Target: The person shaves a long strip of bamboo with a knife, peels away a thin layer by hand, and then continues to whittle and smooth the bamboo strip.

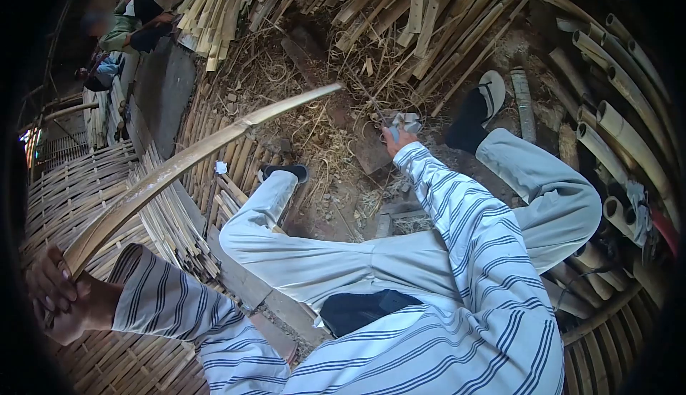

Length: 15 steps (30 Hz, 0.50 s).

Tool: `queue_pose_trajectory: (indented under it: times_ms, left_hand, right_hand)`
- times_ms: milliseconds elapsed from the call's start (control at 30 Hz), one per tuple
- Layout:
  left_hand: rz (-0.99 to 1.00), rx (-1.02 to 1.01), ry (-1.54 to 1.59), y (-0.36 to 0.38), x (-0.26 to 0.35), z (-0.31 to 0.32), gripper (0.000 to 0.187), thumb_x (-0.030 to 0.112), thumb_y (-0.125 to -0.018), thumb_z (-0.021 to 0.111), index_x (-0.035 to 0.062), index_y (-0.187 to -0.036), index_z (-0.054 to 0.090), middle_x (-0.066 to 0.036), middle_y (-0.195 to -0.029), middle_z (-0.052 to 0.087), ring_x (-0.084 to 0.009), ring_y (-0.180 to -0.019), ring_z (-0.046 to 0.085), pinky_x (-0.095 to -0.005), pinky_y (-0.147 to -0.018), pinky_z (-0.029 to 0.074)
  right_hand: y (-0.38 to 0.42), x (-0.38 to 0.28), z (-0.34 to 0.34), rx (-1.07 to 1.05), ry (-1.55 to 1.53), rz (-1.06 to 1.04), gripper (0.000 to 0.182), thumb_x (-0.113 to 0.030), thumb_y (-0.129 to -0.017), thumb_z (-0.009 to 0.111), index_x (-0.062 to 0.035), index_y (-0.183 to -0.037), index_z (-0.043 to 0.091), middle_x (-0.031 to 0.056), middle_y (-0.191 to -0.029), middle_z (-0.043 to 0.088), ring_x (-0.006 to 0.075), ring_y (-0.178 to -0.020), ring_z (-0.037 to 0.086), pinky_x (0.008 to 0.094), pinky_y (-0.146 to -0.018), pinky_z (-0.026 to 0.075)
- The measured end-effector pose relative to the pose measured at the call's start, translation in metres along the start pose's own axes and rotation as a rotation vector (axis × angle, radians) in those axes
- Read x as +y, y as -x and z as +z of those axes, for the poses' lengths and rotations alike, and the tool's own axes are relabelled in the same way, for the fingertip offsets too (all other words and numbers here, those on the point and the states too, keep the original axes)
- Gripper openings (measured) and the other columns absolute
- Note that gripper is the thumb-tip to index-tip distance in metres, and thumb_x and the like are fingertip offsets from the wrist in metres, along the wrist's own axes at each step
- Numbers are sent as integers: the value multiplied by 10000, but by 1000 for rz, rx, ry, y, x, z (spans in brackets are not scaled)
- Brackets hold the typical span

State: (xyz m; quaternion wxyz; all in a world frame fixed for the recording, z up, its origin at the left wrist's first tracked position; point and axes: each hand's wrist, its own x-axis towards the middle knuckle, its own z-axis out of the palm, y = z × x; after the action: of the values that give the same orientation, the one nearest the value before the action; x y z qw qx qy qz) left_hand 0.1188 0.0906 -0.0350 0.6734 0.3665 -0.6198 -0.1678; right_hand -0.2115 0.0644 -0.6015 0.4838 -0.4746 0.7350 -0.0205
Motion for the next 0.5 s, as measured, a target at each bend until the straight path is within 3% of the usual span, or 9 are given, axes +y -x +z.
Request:
queue_pose_trajectory:
  times_ms: [267,367,433,500]
  left_hand:
    - [96,341,-392,18,4,43,211,196,-734,496,81,-595,386,-10,-538,378,-109,-440,364,-259,-595,393]
    - [-124,-186,80,10,15,20,222,203,-764,434,110,-586,340,-32,-548,358,-114,-439,325,-289,-634,404]
    - [-159,-343,189,6,-7,14,145,174,-770,412,116,-648,358,-12,-569,385,-71,-446,363,-173,-570,345]
    - [-136,-243,111,4,-17,14,113,153,-762,405,123,-667,352,-4,-575,391,-44,-449,370,-124,-539,314]
  right_hand:
    - [-7,22,19,-187,105,-24,742,-636,-832,344,-14,-1188,535,300,-1140,527,444,-1068,504,453,-946,401]
    - [2,13,12,-116,118,-47,717,-620,-841,338,-19,-1175,541,290,-1123,542,440,-1055,511,446,-944,402]
    - [-3,13,14,-91,99,-69,672,-591,-856,344,-2,-1065,592,276,-1032,581,423,-995,541,450,-899,416]
    - [-8,15,15,-76,78,-107,654,-575,-865,345,2,-1009,617,270,-982,599,420,-957,556,453,-874,423]
